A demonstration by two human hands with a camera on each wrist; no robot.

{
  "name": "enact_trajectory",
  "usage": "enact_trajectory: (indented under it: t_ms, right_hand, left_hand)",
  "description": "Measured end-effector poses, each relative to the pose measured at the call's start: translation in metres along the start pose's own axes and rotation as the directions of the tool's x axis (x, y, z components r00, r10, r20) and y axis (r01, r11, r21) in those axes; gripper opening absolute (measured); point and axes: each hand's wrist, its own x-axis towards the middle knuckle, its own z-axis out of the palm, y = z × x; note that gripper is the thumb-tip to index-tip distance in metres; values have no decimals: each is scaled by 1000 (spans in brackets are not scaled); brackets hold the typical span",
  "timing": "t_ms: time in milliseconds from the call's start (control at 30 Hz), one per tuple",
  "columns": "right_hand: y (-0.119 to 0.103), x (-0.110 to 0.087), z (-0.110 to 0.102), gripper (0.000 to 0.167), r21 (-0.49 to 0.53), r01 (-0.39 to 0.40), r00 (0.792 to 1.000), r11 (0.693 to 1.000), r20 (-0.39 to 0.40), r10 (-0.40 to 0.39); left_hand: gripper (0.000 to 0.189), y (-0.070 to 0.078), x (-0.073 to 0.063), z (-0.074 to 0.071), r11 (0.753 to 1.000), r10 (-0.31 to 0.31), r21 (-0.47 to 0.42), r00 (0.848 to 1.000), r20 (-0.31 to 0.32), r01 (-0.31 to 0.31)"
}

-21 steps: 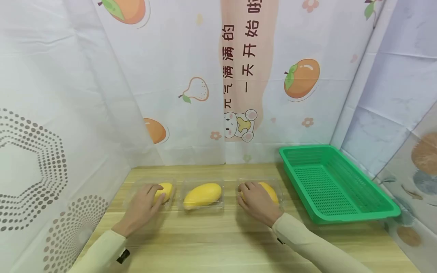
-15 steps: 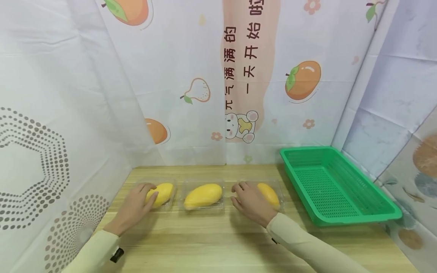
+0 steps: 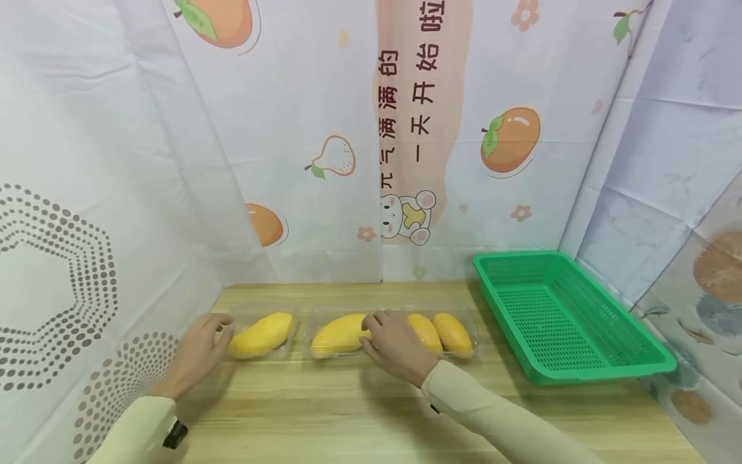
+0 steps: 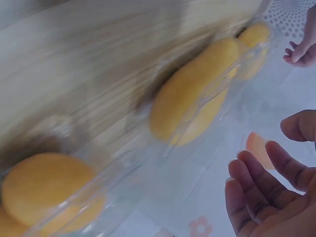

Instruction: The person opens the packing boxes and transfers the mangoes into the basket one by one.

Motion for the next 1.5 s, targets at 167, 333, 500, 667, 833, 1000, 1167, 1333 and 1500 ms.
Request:
enact_trajectory:
  t_ms: [167,333,500,667,833,1000,1167,1333,1500]
  right_hand:
    - [-16,14,5,19,-14,38,999,999,29,-38]
    - [-33,28,13,18,8,47,998,999,52,-48]
    - [-49,42,21,18,13,59,994,998,92,-60]
    - [-65,53,28,16,16,100,992,995,78,-101]
    - [-79,67,37,14,-3,148,988,989,56,-147]
    - [-94,77,51,11,-34,196,979,980,60,-194]
    - [-110,84,61,10,-73,240,966,968,118,-230]
    - [-127,100,65,11,-99,264,958,959,145,-249]
    - [-146,115,72,11,-102,275,952,956,166,-256]
  left_hand:
    - [16,-12,-2,-5,999,21,32,997,-69,-19]
    - [15,-22,-5,-11,999,7,37,997,-79,-4]
    - [19,-31,-10,-18,997,-82,-13,994,-65,81]
    - [24,-41,-13,-24,980,-190,-69,981,-29,187]
    - [38,-51,-15,-27,955,-278,-91,959,59,283]
    - [47,-60,-22,-28,924,-343,-115,923,174,365]
    - [41,-64,-30,-23,855,-425,-171,850,313,490]
    - [36,-70,-31,-20,812,-446,-218,816,368,542]
    - [39,-71,-29,-21,757,-450,-285,785,426,589]
